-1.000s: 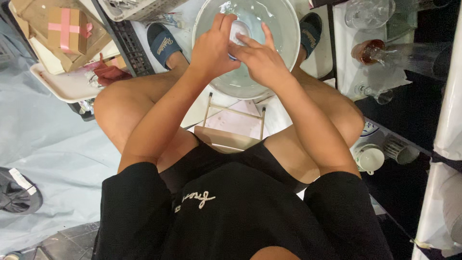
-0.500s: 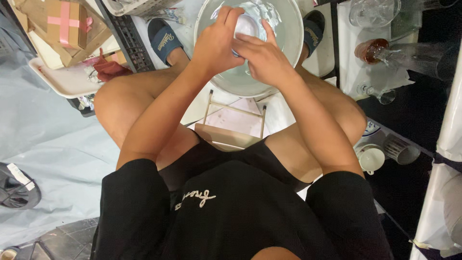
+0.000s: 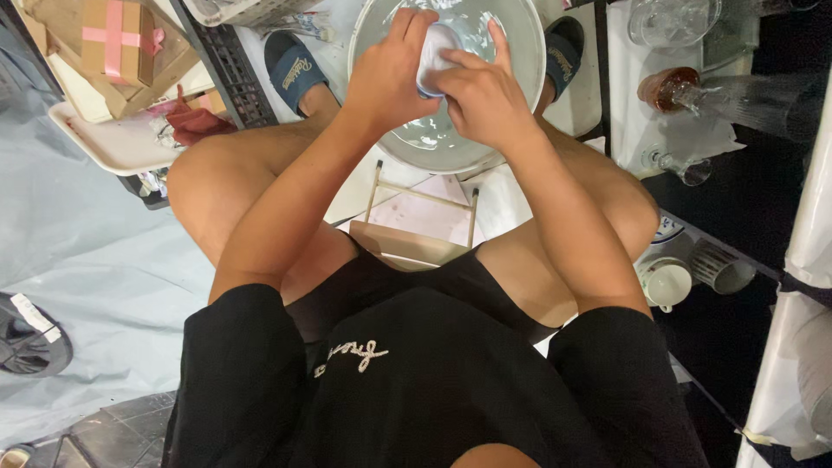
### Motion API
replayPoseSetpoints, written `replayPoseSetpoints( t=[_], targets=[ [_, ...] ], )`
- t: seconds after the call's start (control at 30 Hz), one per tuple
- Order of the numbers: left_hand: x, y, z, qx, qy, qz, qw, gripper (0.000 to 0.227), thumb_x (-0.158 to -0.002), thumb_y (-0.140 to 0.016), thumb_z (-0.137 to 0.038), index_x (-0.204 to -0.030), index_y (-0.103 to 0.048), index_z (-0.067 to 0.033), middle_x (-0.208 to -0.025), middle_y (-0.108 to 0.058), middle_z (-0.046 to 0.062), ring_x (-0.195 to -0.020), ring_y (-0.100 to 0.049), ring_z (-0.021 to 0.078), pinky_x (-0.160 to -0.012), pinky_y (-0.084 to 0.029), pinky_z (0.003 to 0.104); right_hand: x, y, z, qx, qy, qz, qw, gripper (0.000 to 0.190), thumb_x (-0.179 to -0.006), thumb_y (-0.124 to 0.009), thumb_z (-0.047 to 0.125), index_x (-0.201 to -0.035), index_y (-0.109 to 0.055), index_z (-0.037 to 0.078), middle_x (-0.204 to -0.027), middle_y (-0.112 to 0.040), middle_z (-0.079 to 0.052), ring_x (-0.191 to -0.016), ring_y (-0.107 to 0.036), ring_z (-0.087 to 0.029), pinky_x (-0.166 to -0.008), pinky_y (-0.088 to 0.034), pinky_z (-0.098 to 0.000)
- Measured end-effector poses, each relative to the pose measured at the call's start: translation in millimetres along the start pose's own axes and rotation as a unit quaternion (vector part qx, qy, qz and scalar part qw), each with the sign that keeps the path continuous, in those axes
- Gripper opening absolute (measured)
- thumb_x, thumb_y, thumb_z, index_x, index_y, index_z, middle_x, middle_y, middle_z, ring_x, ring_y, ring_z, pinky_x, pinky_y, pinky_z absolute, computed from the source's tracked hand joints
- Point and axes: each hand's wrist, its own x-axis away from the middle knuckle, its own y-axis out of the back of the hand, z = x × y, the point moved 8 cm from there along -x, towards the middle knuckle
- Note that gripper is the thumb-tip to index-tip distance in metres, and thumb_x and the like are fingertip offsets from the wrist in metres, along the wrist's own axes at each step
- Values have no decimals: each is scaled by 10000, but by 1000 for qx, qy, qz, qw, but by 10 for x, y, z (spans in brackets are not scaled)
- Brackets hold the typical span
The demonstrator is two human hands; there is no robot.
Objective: The person sits on the floor and washes a small bowl in a bucket of water. They also handle and fold newspaper sheets before returning to scrub the bowl with their hands.
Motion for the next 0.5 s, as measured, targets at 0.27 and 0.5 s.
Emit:
replayPoseSetpoints(
  t=[0.27, 0.5],
  targets=[
    [-12, -80, 9, -2, 4, 8, 1000, 943, -619, -967, -242, -1391, -459, -56, -1302, -544, 177, -946, -685, 426, -770, -577, 470, 27, -2, -27, -30, -12, -25, 999, 504, -774, -644, -95, -1238, -692, 95, -1233, -744, -61, -1303, -624, -279, -1209, -155, -660],
    [16, -97, 125, 9, 5, 0, 1000, 942, -607, -945, -217, -1399, -462, -55, -1296, -549, 186, -999, -673, 430, -813, -573, 470, 19, -37, -75, -65, -46, 56, 995, 542, -807, -694, -68, -1314, -700, 125, -1078, -724, -81, -1137, -656, -273, -1227, -224, -624]
  ],
)
